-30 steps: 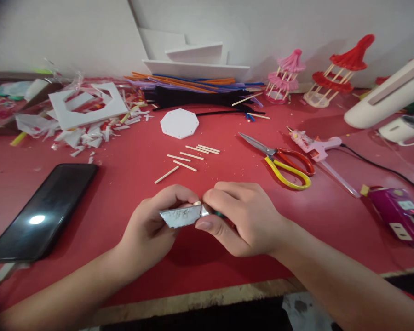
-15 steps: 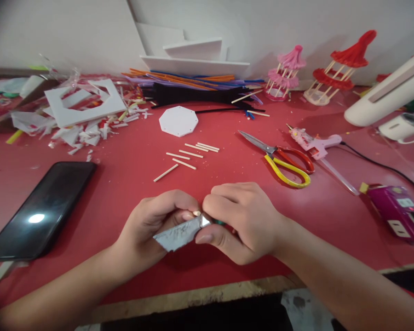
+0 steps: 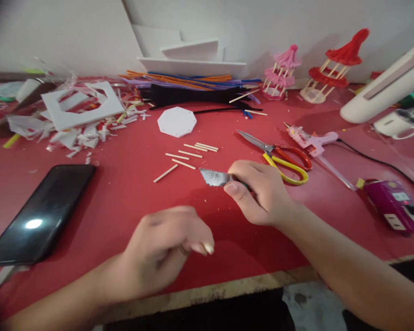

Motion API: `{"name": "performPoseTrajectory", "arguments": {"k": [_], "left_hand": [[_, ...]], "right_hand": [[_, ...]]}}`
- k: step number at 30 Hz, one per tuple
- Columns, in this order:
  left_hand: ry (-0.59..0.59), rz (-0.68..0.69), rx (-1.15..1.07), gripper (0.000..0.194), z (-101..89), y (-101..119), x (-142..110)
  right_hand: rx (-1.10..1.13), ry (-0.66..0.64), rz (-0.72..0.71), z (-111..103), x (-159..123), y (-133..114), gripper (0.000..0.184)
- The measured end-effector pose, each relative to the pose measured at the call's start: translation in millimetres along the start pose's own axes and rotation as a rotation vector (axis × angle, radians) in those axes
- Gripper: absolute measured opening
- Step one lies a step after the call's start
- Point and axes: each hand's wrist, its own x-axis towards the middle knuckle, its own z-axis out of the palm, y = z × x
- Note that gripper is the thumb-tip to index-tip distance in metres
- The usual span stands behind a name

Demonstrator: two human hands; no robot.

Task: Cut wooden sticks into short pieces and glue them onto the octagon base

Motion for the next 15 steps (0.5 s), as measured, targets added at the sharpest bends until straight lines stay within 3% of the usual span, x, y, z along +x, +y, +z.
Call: {"name": "performPoseTrajectory", "arguments": {"k": [2, 5, 9, 15], "left_hand": [[0.106, -0.095, 0.059, 0.028, -2.0, -3, 1], [0.232, -0.191, 0.106, 0.018, -5.5, -9, 3], [0.215, -0.179, 0.121, 0.020, -5.0, -13, 5], [0.199, -0.185, 0.150, 0.038, 0.2, -13, 2]], "right_hand": [[0.004, 0.037, 0.011, 0, 1, 0, 0.027], [-0.011, -0.018, -0.015, 5, 0, -3, 0.024], [-0.004, -0.104, -0.016, 13, -2, -5, 0.027], [0.034, -0.160, -0.023, 15, -1, -10, 0.033]]}}
